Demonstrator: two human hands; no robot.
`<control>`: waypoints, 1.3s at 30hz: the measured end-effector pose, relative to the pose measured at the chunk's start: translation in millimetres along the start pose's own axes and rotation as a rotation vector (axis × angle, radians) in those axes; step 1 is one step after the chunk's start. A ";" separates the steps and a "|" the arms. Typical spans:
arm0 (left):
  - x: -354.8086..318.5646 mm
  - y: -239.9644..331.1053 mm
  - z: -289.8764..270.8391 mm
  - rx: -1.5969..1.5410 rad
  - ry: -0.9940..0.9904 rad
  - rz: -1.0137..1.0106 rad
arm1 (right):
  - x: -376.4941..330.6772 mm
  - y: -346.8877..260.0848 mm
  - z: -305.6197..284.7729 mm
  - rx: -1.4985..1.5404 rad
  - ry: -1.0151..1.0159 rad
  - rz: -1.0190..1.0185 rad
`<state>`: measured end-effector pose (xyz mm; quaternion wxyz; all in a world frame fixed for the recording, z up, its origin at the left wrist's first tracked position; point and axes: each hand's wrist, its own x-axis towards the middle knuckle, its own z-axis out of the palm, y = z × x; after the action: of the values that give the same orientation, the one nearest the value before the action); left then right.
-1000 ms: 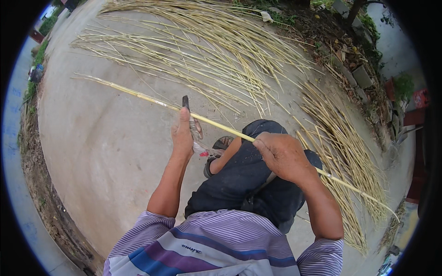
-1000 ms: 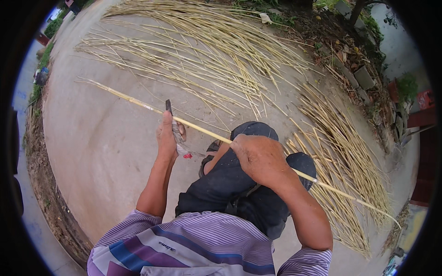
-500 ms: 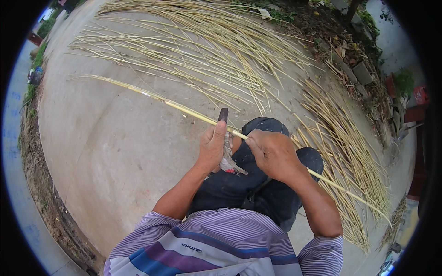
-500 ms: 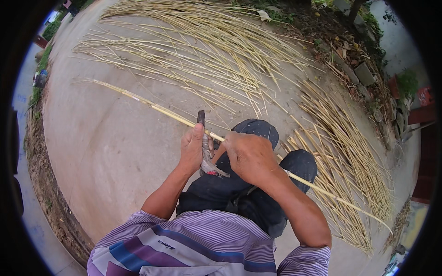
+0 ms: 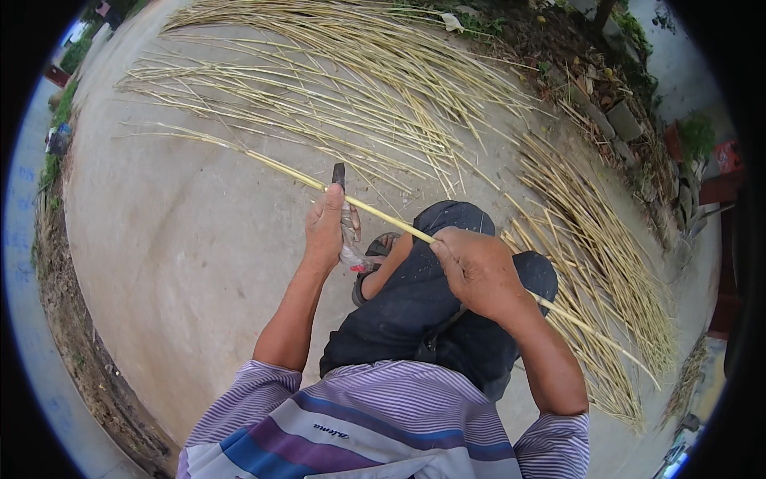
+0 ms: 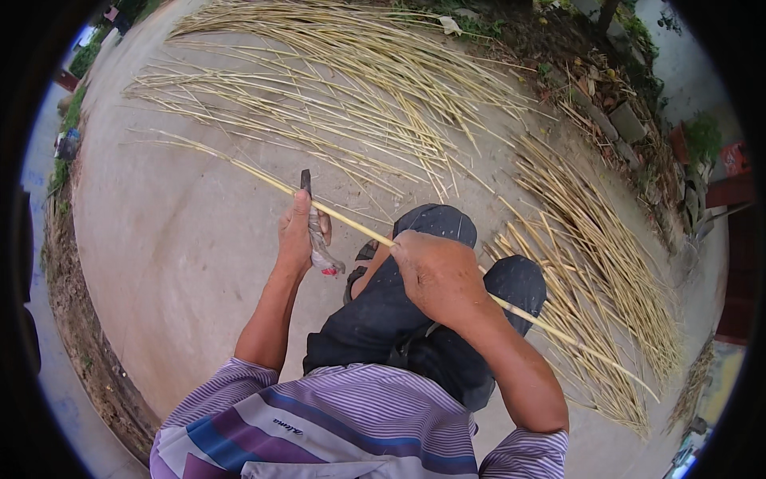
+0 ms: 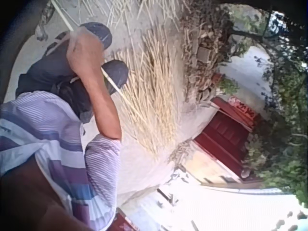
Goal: The person sits on a concrete surface and uses a knife to peel the outer layer off long, thin sticks. The person repeatedly picks up sticks, peels them, and places them on the ground.
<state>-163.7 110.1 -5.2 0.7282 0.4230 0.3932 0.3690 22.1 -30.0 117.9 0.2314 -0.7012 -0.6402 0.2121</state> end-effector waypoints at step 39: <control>-34.6 -24.0 27.0 0.228 -0.051 0.170 | 16.3 -0.1 29.1 0.090 -0.016 -0.042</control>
<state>-149.3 62.3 -8.9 0.6514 0.5441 0.3765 0.3713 6.2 -12.3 94.5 0.2619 -0.6749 -0.6463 0.2413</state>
